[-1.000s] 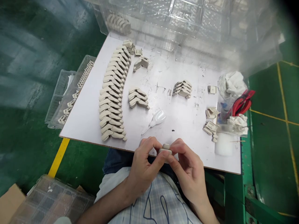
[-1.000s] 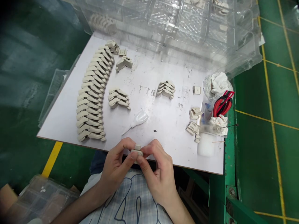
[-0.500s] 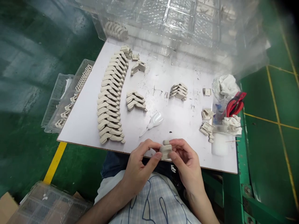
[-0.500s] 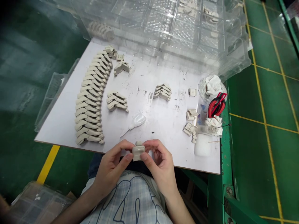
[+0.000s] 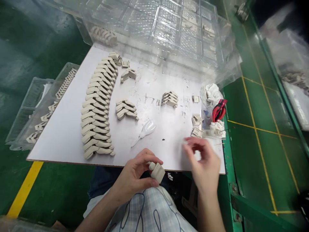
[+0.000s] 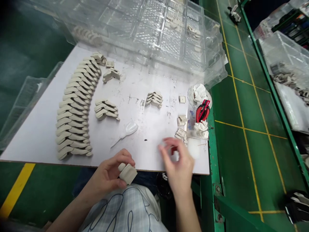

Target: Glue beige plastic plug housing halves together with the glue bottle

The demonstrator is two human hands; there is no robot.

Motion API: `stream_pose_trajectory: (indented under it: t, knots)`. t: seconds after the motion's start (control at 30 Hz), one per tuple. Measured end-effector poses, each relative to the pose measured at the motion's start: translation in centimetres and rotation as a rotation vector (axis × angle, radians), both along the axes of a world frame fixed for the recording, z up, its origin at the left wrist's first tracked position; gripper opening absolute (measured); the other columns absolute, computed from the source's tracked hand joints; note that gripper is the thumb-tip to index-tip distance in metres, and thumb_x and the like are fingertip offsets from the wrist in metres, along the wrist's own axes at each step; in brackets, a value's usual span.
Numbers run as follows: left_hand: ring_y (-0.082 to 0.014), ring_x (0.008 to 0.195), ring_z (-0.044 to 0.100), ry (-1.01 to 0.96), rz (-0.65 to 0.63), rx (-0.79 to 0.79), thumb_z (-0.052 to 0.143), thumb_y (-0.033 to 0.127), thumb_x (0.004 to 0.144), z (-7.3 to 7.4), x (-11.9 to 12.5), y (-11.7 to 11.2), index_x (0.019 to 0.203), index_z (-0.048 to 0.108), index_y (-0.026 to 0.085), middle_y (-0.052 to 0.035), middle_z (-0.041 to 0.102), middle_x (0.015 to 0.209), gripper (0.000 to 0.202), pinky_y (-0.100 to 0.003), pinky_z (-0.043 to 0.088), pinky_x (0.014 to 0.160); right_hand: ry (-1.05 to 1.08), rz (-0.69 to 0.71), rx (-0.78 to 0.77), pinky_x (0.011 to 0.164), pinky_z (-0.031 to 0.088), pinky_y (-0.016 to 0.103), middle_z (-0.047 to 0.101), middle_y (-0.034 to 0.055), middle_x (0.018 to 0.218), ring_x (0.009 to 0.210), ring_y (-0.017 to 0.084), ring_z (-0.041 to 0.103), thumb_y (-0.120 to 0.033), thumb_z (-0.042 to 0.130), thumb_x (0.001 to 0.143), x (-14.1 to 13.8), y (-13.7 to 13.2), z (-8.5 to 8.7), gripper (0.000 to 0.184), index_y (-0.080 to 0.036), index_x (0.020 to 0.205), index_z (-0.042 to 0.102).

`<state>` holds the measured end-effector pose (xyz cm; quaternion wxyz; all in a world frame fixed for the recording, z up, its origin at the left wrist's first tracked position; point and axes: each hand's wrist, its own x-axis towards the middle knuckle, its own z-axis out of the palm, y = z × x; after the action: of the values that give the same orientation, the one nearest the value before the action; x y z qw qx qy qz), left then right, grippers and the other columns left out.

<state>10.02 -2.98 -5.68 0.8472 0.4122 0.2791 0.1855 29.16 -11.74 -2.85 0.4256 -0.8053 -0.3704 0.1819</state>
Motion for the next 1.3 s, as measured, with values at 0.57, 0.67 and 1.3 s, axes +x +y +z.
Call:
stream_pose_trajectory:
  t: [0.57,0.67,1.3]
  knots:
    - [-0.0189,0.098,0.067,-0.211,-0.131,-0.509,0.083,0.055,0.071,-0.5,-0.5,0.0,0.102,0.077,0.024,-0.0074,0.072,0.109,0.044,-0.03,0.051,0.088,0.055,0.517,0.054,0.073,0.054,0.033,0.071,0.0035,0.102,0.079,0.017,0.063,-0.019,0.07,0.089,2.5,-0.5,2.6,0.036,-0.031,0.121,0.061]
    - [-0.0214,0.101,0.071,-0.265,-0.23,-0.682,0.085,0.056,0.067,-0.9,-1.0,0.2,0.1,0.078,0.026,-0.0071,0.074,0.112,0.045,-0.032,0.053,0.09,0.105,0.837,0.003,0.074,0.057,0.03,0.072,0.0032,0.106,0.087,0.017,0.065,-0.013,0.067,0.09,1.4,0.2,3.6,0.043,-0.033,0.127,0.059]
    - [-0.0303,0.119,0.065,-0.403,-0.063,-0.611,0.09,0.044,0.065,0.1,-2.5,-0.7,0.095,0.081,0.019,-0.0106,0.067,0.13,0.04,-0.028,0.05,0.089,-0.291,0.79,-0.012,0.105,0.053,0.048,0.066,0.011,0.132,0.125,0.026,0.06,-0.016,0.047,0.1,-0.4,7.4,-1.9,0.031,-0.021,0.128,0.06]
